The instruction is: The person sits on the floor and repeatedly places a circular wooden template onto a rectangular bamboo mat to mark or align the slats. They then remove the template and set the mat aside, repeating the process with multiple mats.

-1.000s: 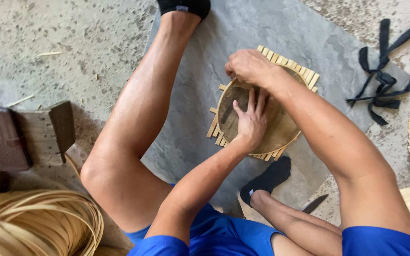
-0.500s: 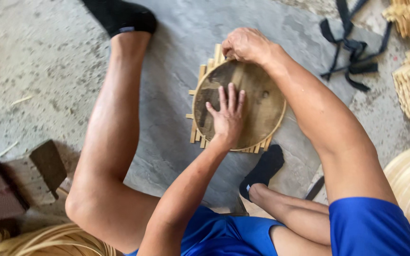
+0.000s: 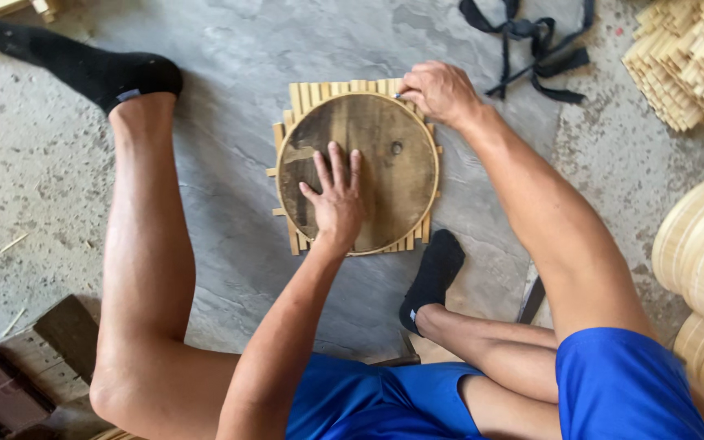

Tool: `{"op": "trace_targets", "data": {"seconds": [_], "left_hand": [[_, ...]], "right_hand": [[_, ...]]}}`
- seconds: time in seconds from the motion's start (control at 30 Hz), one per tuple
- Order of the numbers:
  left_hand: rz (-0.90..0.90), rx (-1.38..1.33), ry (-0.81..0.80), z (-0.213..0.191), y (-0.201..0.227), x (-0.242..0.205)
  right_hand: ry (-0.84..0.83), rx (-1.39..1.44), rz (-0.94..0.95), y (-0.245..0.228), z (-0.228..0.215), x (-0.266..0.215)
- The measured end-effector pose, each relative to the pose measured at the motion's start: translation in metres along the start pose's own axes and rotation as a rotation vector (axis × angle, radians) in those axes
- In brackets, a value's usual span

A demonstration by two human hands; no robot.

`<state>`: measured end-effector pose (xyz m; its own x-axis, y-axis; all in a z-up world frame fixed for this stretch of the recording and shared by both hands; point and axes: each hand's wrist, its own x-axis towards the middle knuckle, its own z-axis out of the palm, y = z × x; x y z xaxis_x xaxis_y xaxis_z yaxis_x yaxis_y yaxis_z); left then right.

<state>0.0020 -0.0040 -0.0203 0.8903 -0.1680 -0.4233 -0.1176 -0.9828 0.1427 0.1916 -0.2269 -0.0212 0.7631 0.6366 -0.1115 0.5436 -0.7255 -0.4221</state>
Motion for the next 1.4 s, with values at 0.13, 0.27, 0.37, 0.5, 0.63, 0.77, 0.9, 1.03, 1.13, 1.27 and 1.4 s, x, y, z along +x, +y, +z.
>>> {"op": "trace_targets", "data": {"seconds": [0.13,0.27,0.37,0.5,0.63,0.77,0.9,1.03,1.13,1.27,1.4], "left_hand": [[-0.002,-0.033,-0.093,0.002,0.002,-0.002],[0.018,0.01,0.023,0.005,0.0,-0.003],[0.024,-0.005,-0.012,0.006,0.0,-0.003],[0.016,-0.039,-0.071,0.001,0.0,-0.001],[0.014,-0.061,-0.144,-0.004,-0.001,0.001],[0.017,-0.052,-0.181,-0.004,0.0,0.0],[-0.001,-0.06,-0.205,-0.008,0.0,0.002],[0.003,-0.068,-0.201,-0.009,0.002,0.0],[-0.006,-0.072,-0.196,0.002,0.001,0.004],[-0.016,-0.051,-0.075,0.033,-0.002,0.014],[-0.041,-0.041,0.158,0.05,0.0,0.017]], "right_hand": [[0.076,0.066,0.134,0.003,0.008,-0.05],[0.186,0.105,0.19,-0.001,0.015,-0.095],[0.261,0.117,0.209,-0.009,0.022,-0.119],[0.282,0.105,0.272,-0.018,0.026,-0.139],[0.29,0.103,0.323,-0.026,0.03,-0.148],[0.226,0.078,0.393,-0.032,0.033,-0.158],[0.283,0.105,0.401,-0.038,0.039,-0.175],[0.337,0.107,0.514,-0.061,0.06,-0.206],[0.403,0.152,0.515,-0.08,0.078,-0.217],[0.417,0.215,0.502,-0.095,0.082,-0.226],[0.436,0.309,0.559,-0.12,0.058,-0.231]]}}
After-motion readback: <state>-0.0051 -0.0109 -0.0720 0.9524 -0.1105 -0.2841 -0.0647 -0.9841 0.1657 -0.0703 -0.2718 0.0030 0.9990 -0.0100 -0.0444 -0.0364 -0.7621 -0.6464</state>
